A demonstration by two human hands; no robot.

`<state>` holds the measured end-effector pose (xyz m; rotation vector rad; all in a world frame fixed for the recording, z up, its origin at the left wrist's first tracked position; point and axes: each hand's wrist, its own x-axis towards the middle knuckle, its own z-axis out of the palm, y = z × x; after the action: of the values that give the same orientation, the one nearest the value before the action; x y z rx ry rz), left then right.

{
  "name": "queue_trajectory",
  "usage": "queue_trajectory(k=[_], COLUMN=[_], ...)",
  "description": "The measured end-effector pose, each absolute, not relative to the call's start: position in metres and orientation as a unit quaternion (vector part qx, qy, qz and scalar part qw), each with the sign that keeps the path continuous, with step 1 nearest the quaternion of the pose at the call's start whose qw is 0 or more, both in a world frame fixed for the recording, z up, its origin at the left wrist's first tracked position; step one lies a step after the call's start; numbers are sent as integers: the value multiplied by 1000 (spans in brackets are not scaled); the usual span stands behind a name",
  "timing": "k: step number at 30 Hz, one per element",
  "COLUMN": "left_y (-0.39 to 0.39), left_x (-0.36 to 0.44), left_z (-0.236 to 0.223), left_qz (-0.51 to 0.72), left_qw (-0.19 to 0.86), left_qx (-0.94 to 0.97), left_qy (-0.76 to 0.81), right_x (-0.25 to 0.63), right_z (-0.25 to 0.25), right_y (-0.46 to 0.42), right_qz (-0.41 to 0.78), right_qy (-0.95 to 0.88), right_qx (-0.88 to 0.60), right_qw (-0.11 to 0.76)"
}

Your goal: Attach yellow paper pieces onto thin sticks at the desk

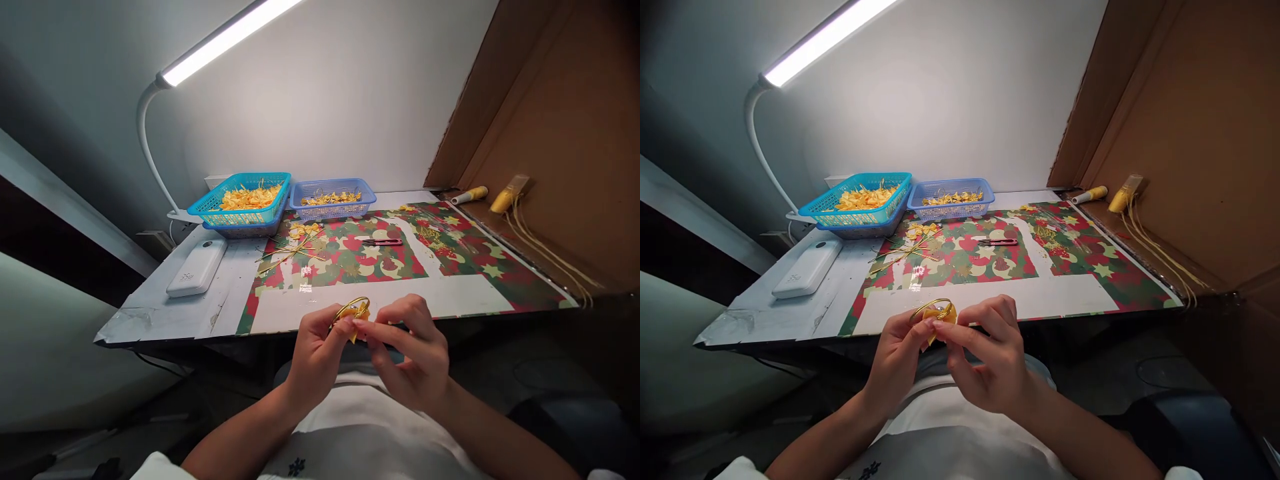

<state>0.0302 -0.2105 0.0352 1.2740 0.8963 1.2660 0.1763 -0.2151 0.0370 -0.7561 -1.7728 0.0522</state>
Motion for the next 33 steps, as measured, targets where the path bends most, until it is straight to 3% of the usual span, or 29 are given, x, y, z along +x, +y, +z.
queue_trajectory(k=[21,28,33], left_y=[-216,-212,-207], left_x=[28,29,30], left_z=[40,38,32], left_qz=[528,525,515], left_qw=[438,517,578], left_qx=[624,573,520], left_qy=[374,359,360], right_x=[174,180,181], right_z=[43,38,41], right_y=[-215,-212,-207], right_qz=[-21,7,113], right_qy=[-734,-709,-700], right_qx=[-302,-322,-383], right_qw=[608,627,592])
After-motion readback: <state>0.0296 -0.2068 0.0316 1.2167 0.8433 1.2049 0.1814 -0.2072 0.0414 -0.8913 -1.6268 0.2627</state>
